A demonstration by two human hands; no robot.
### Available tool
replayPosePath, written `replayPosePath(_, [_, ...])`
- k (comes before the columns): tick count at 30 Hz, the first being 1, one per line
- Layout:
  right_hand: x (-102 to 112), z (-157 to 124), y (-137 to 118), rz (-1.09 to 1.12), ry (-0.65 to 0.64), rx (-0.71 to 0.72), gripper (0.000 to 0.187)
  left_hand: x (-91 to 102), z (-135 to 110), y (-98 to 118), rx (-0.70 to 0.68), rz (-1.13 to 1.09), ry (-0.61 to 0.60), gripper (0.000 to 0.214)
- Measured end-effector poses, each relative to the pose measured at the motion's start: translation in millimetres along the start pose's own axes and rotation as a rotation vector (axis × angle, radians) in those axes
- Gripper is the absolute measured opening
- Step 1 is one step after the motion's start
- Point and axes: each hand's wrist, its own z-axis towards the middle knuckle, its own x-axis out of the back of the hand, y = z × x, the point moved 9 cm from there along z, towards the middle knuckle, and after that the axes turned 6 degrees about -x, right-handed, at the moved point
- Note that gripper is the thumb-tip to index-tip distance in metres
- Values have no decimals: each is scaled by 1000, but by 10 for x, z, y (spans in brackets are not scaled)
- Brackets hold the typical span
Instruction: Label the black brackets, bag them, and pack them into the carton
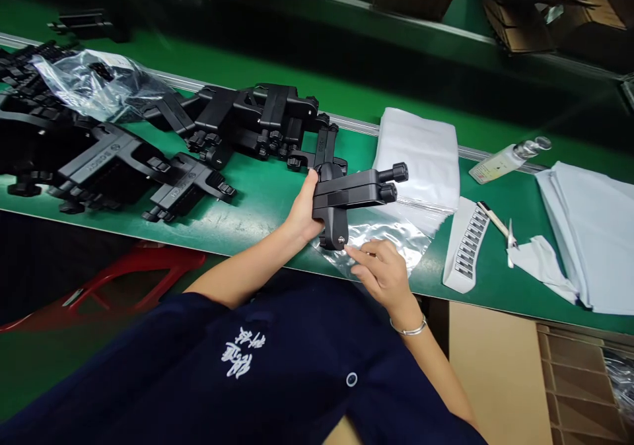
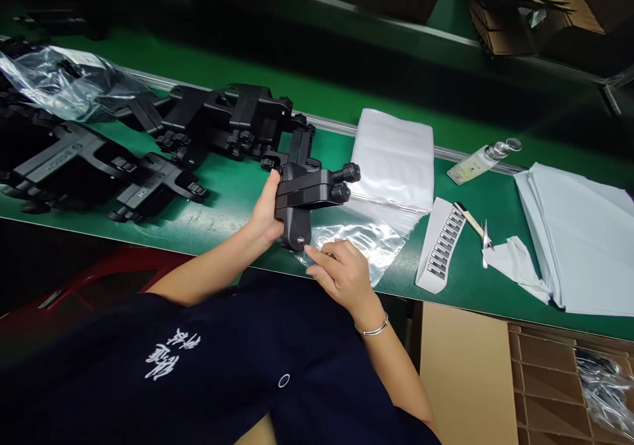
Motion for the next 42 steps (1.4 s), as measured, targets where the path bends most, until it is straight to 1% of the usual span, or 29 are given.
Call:
replayPosePath(1, [86,8,39,41,73,-49,26,-29,-20,3,-3,15,-15,66])
replayPosePath(2, [190,13,120,114,160,-130,28,-63,-48,15,-12,35,-28,68])
replayPosePath(4, [314,-4,394,337,280,-365,41,-166,-124,79,-53,108,-77,69])
replayPosePath(5, [307,-25,547,468,303,-487,49,-246,-172,132,-88,164,-129,70])
replayPosePath(6, [262,-48,686,596,304,-591,54,-347,-227,194,-131,223,-205,72])
replayPosePath(8, [146,-110,922,794,315,-746,51,-588,-357,302,-208,306,-415,79])
replayPosePath(10, [50,-189,1105,929,361,-829,47,-806,-488,333,-216,325,-643,85])
replayPosePath(11, [-7,-223,1167,980,363,-849,48,-877,-530,326,-201,329,-723,87])
replayPosePath(12, [-61,-255,1211,1012,353,-861,48,-922,-543,310,-185,341,-766,87])
replayPosePath(13, [-108,-285,1240,1023,336,-869,49,-943,-526,291,-174,364,-772,85])
replayPosePath(14, [-146,-312,1254,1017,316,-871,48,-947,-485,276,-171,385,-745,80])
replayPosePath(17, [-197,-373,1259,988,298,-861,44,-939,-340,252,-175,418,-621,49])
replayPosePath(18, [-203,-386,1258,995,305,-858,43,-944,-308,251,-177,426,-596,43])
replayPosePath(20, [-217,-401,1260,1026,317,-857,43,-964,-279,264,-184,452,-582,38])
replayPosePath(23, [-184,-400,1254,1036,332,-839,45,-973,-321,343,-218,493,-618,44])
replayPosePath(25, [-67,-406,1230,988,378,-800,47,-968,-415,388,-256,571,-706,57])
replayPosePath(27, [165,-423,1159,877,481,-709,53,-919,-522,387,-292,694,-799,79])
replayPosePath(28, [299,-431,1098,798,529,-650,59,-874,-564,376,-310,748,-829,88])
replayPosePath(29, [424,-432,1019,707,560,-589,66,-821,-593,367,-332,783,-840,93])
replayPosePath(31, [605,-409,845,521,551,-485,75,-711,-616,362,-377,794,-820,89])
replayPosePath(33, [684,-369,727,393,483,-440,76,-626,-613,353,-387,742,-782,85])
replayPosePath(35, [691,-333,698,389,401,-446,79,-573,-590,314,-311,643,-744,85])
replayPosePath(37, [629,-305,736,486,299,-496,83,-555,-569,263,-176,477,-707,89])
replayPosePath(38, [587,-295,763,537,252,-528,81,-551,-561,228,-96,384,-685,91])
replayPosePath(40, [524,-283,818,595,206,-587,69,-526,-557,105,87,235,-630,89])
replayPosePath(42, [479,-276,871,615,213,-644,57,-463,-576,-78,274,159,-561,78])
